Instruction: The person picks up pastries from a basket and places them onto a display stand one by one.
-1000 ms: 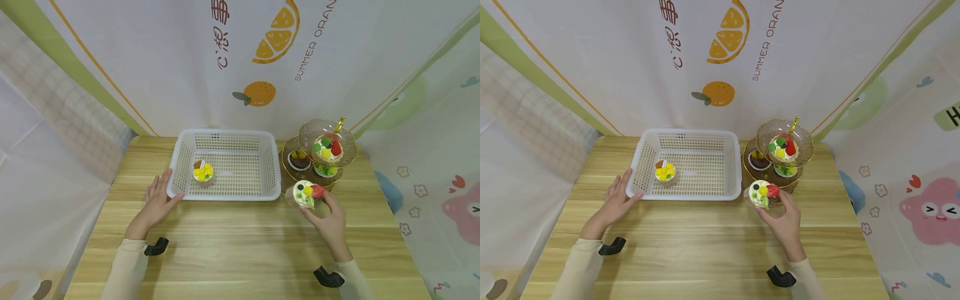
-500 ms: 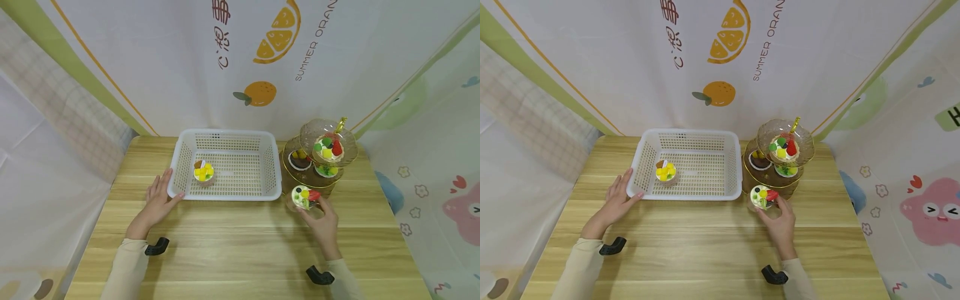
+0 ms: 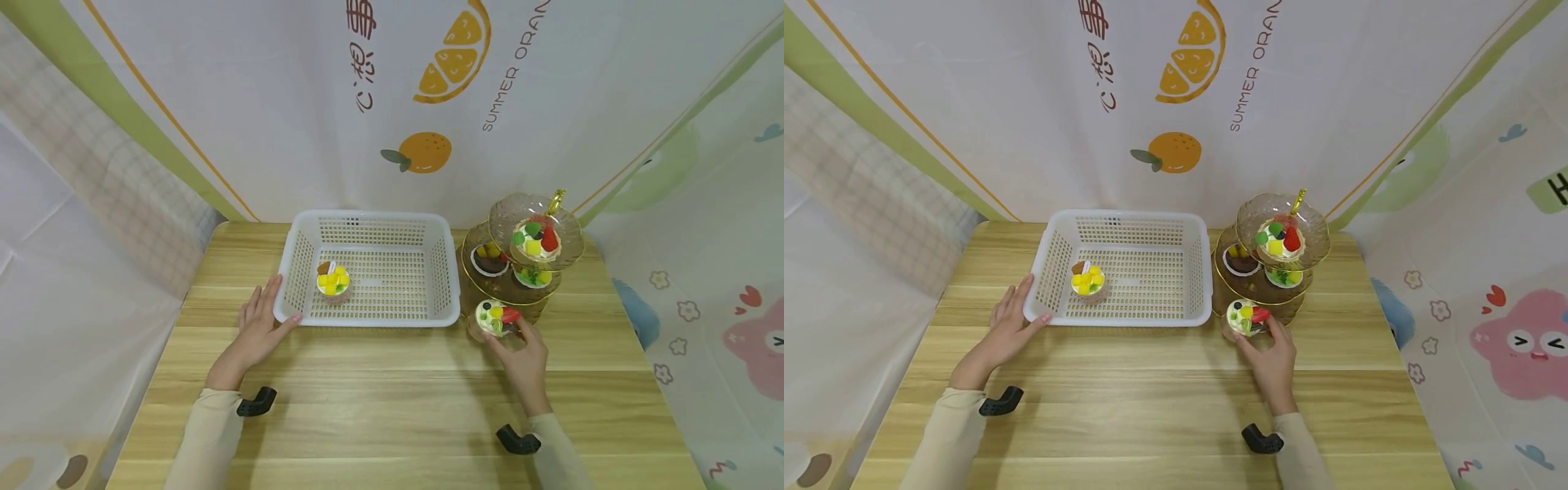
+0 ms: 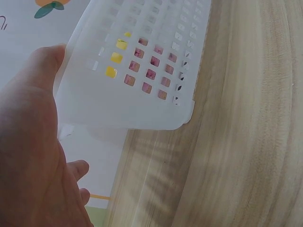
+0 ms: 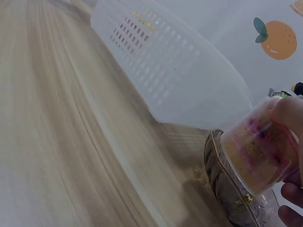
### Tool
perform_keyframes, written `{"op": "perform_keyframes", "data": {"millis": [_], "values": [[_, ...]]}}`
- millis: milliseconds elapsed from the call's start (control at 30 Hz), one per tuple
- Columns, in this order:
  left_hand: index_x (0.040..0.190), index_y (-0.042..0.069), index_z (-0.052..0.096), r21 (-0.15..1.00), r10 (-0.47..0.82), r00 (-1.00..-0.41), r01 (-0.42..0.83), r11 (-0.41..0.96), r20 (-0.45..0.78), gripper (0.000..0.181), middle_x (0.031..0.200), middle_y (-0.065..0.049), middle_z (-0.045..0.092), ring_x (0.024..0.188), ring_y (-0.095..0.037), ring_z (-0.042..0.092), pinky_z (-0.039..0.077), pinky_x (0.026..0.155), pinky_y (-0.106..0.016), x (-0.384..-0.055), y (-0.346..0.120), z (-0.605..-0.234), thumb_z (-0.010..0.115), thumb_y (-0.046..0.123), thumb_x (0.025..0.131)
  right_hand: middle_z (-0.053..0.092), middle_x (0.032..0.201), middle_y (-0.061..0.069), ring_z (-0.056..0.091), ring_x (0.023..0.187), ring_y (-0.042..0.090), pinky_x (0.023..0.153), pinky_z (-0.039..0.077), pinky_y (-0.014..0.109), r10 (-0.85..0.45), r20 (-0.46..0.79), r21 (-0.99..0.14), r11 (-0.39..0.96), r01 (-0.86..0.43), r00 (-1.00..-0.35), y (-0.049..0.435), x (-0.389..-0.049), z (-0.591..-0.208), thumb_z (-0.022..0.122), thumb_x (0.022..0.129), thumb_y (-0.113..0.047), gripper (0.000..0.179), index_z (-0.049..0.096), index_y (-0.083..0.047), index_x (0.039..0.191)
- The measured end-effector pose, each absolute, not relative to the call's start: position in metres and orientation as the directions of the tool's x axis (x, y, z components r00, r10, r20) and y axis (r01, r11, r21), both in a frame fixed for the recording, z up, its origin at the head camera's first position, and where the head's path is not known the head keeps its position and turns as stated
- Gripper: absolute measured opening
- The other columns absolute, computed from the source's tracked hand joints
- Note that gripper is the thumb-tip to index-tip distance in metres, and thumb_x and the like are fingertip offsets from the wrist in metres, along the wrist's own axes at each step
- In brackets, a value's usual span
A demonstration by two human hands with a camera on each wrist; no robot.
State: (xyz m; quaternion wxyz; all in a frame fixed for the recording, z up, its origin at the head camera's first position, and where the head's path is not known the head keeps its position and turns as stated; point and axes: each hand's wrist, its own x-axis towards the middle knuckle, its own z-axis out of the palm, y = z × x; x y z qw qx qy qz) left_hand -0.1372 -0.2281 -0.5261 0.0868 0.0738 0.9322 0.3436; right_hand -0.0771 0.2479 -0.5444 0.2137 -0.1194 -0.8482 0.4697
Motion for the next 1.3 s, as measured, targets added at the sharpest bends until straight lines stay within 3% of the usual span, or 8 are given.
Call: {"op": "perform_keyframes", "data": {"millis": [267, 567, 767, 1033, 1300], "values": [[0.159, 0.027, -0.011, 0.65, 0.2, -0.973, 0.078, 0.756, -0.115, 0.089, 0.169, -0.014, -0.006, 0.15, -0.051, -0.01, -0.008, 0.112, -0.074, -0.138, -0.228, -0.526, 0.05, 0.051, 0.099, 0.067, 0.117, 0.02, 0.047, 0.099, -0.009, 0.091, 0.044, 0.039, 0.401, 0.239, -0.855, 0.519, 0.004, -0.884, 0.25, -0.082, -0.549, 0.089, 0.069, -0.008, 0.06, 0.065, 0.001, 0.123], [0.159, 0.026, -0.011, 0.651, 0.197, -0.973, 0.073, 0.756, -0.119, 0.09, 0.169, -0.014, -0.005, 0.15, -0.05, -0.009, -0.008, 0.112, -0.073, -0.138, -0.228, -0.525, 0.05, 0.051, 0.099, 0.063, 0.116, 0.022, 0.055, 0.104, 0.03, 0.093, 0.04, 0.043, 0.423, 0.186, -0.866, 0.498, 0.056, -0.887, 0.254, -0.087, -0.553, 0.087, 0.072, -0.012, 0.063, 0.062, 0.001, 0.128], [0.159, 0.027, -0.011, 0.648, 0.195, -0.974, 0.076, 0.758, -0.114, 0.089, 0.169, -0.014, -0.005, 0.15, -0.051, -0.009, -0.008, 0.112, -0.074, -0.137, -0.228, -0.526, 0.05, 0.051, 0.099, 0.064, 0.115, 0.022, 0.056, 0.105, 0.029, 0.094, 0.038, 0.038, 0.427, 0.187, -0.865, 0.498, 0.058, -0.885, 0.256, -0.093, -0.553, 0.087, 0.073, -0.014, 0.062, 0.063, 0.0, 0.127], [0.159, 0.027, -0.011, 0.654, 0.193, -0.975, 0.073, 0.753, -0.112, 0.09, 0.168, -0.015, -0.003, 0.15, -0.051, -0.009, -0.008, 0.112, -0.074, -0.138, -0.228, -0.528, 0.051, 0.051, 0.099, 0.066, 0.106, 0.019, 0.054, 0.096, 0.019, 0.085, 0.036, 0.026, 0.413, 0.168, -0.844, 0.529, 0.086, -0.895, 0.26, -0.102, -0.552, 0.087, 0.074, -0.016, 0.056, 0.065, -0.001, 0.123], [0.159, 0.026, -0.011, 0.652, 0.193, -0.975, 0.074, 0.755, -0.113, 0.09, 0.168, -0.016, -0.003, 0.15, -0.051, -0.009, -0.007, 0.112, -0.073, -0.138, -0.228, -0.528, 0.051, 0.051, 0.099, 0.067, 0.115, 0.023, 0.059, 0.105, 0.031, 0.091, 0.04, 0.035, 0.401, 0.137, -0.822, 0.556, 0.122, -0.906, 0.264, -0.112, -0.553, 0.085, 0.077, -0.021, 0.053, 0.066, 0.002, 0.121]]}}
